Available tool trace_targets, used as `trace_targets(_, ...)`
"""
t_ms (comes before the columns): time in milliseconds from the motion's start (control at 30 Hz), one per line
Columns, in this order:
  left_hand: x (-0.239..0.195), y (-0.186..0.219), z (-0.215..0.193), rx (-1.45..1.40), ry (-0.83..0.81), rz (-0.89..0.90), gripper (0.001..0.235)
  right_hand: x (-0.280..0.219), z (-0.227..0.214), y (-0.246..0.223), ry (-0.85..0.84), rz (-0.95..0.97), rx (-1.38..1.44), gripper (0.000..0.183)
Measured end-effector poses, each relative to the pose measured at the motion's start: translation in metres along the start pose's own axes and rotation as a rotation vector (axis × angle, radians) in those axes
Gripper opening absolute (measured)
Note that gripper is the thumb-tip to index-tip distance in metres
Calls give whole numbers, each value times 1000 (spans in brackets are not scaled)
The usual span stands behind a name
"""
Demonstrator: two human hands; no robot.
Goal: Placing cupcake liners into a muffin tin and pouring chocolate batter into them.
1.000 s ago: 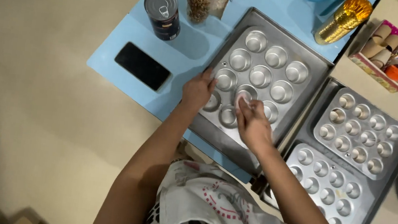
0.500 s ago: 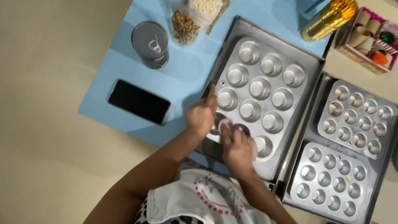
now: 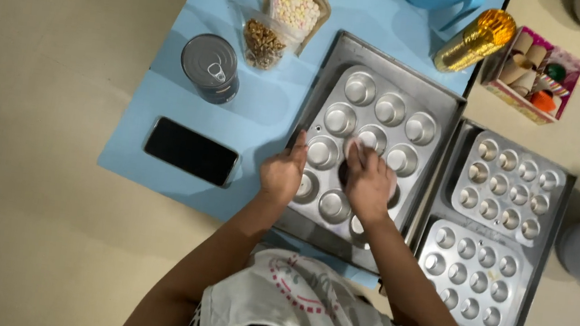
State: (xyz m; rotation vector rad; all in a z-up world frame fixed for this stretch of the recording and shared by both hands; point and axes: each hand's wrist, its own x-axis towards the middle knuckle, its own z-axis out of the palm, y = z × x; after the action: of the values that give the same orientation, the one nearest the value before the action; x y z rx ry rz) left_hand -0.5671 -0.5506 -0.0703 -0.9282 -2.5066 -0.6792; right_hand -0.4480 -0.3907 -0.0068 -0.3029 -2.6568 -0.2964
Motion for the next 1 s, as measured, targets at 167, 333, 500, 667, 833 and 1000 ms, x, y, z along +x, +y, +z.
trace_targets(167, 1, 2, -1, 37, 42, 15, 43, 26, 26, -14, 72, -9, 46, 40)
trace_targets(333, 0, -1, 5, 45, 50, 25, 43, 33, 22, -6, 33, -59, 167, 39)
trace_targets(500, 7, 1, -6, -1, 64, 27, 41, 1, 21, 13, 63, -30, 125, 32)
trace_targets(667, 3, 3, -6, -22, 53, 20, 43, 38, 23, -9, 49, -98, 199, 45)
trace_targets(833, 12, 2, -9, -44, 66, 18, 42, 10, 23, 36, 4, -121, 168, 39)
trace_targets(1000, 11, 3, -14, 46, 62, 69, 43, 69, 53, 67, 5, 224, 153, 33)
